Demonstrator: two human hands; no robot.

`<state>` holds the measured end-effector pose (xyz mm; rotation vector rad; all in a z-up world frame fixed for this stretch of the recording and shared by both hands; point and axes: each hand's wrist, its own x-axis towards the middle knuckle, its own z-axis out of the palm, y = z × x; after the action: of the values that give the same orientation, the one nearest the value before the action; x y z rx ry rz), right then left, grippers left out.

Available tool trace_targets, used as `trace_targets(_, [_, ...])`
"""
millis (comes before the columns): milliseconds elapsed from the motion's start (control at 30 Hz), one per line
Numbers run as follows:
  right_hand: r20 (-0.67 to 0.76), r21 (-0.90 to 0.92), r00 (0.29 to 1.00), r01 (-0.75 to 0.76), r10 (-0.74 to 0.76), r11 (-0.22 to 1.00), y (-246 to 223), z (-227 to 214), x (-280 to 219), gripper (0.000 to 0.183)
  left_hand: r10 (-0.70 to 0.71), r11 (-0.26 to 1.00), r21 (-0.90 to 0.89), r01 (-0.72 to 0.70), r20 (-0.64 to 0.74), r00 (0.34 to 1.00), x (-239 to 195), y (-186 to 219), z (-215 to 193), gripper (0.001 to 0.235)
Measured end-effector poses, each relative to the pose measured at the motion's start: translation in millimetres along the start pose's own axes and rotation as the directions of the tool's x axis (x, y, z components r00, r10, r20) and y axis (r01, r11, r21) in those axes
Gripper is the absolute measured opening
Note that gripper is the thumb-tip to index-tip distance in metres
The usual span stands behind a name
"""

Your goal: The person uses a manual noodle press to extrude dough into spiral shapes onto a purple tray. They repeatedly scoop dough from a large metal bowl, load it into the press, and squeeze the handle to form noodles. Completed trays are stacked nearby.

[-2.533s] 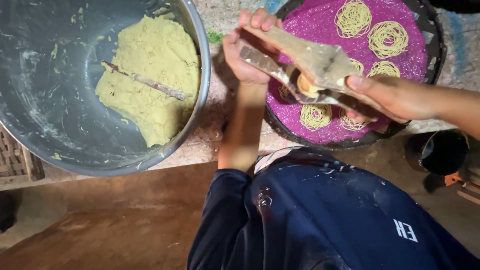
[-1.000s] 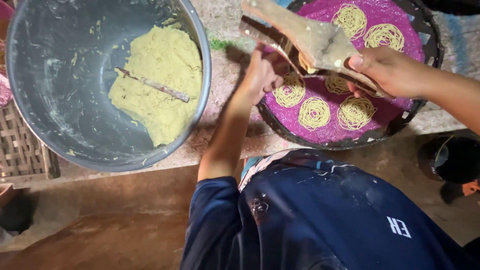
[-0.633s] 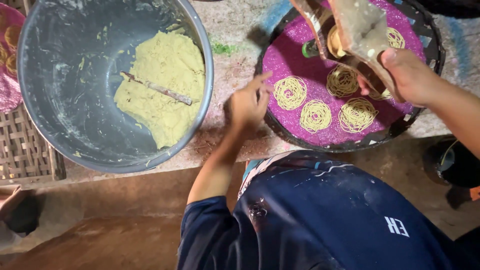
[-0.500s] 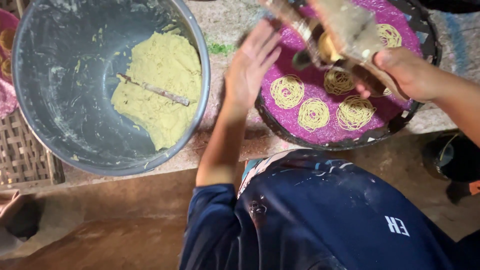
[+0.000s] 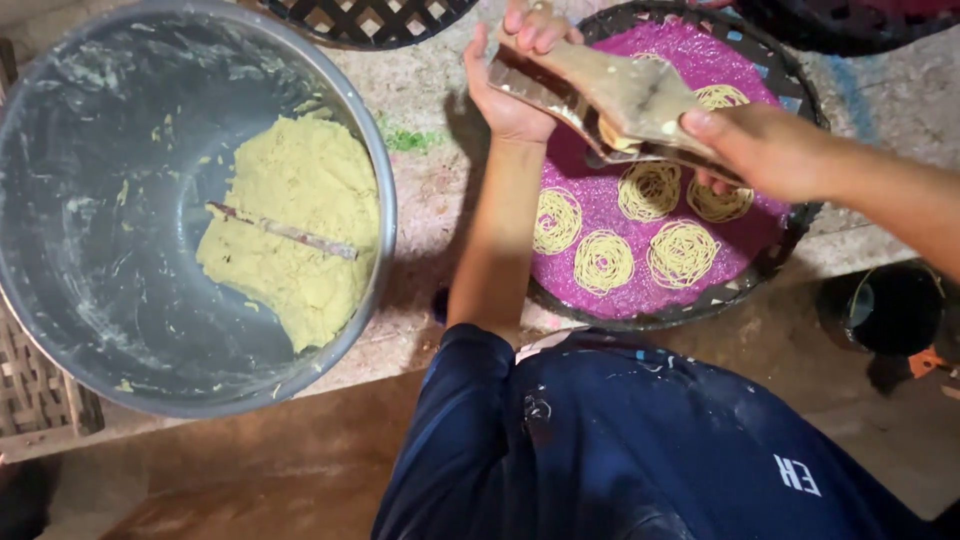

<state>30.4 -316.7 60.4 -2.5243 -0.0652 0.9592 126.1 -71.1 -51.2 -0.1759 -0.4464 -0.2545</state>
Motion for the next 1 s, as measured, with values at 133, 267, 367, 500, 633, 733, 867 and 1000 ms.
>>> trace_targets(133, [0.003,0.107,1.000,0.012,-0.012,0.994,-7.8,6.6,1.1,0.081,-0.012,1.000,-0.004,0.011,-0.035,0.999,-7.3,1.1,-18.7,0.030])
trace_targets(267, [-0.012,0.070,1.000,-0.012,0.013,0.997,-9.3,-11.2,-0.7,0.077,0.037,0.999,0.015,-0.036,-0.078,0.996,-0.9,-8.7,-25.0,0.027])
trace_targets(367, [-0.077,0.085,0.996,0.049,-0.042,0.995,-13.2,-12.8,-0.7,0.076,0.028,0.999,0.033,-0.027,-0.031,0.999,12.7,-1.4,-21.0,0.031])
trace_targets(500, [-0.041,0.182,0.996,0.080,-0.073,0.980,-19.0,-5.1,-5.3,0.075,0.018,0.998,0.055,-0.019,0.024,1.000,9.4,11.2,-5.3,0.034])
trace_targets(633, [0.008,0.027,0.999,-0.036,0.036,0.999,-17.8,-19.3,-16.9,0.080,0.065,0.998,0.030,-0.062,-0.105,0.992,0.3,-11.2,5.6,0.033])
trace_targets(733, [-0.080,0.021,0.996,-0.032,0.034,0.999,-19.7,-29.3,-19.4,0.077,0.122,0.985,0.143,-0.100,-0.152,0.981,16.3,-19.0,7.4,0.034])
trace_targets(867, [-0.110,0.115,0.992,0.080,-0.067,0.990,-25.1,-17.9,-14.2,0.076,0.066,0.988,0.142,-0.062,-0.022,0.998,25.0,0.8,13.1,0.038])
trace_targets(1000, [-0.027,0.143,0.999,-0.024,0.028,0.989,-19.2,-12.9,-20.0,0.081,0.081,0.987,0.148,-0.063,-0.115,0.990,7.1,-3.7,17.4,0.036])
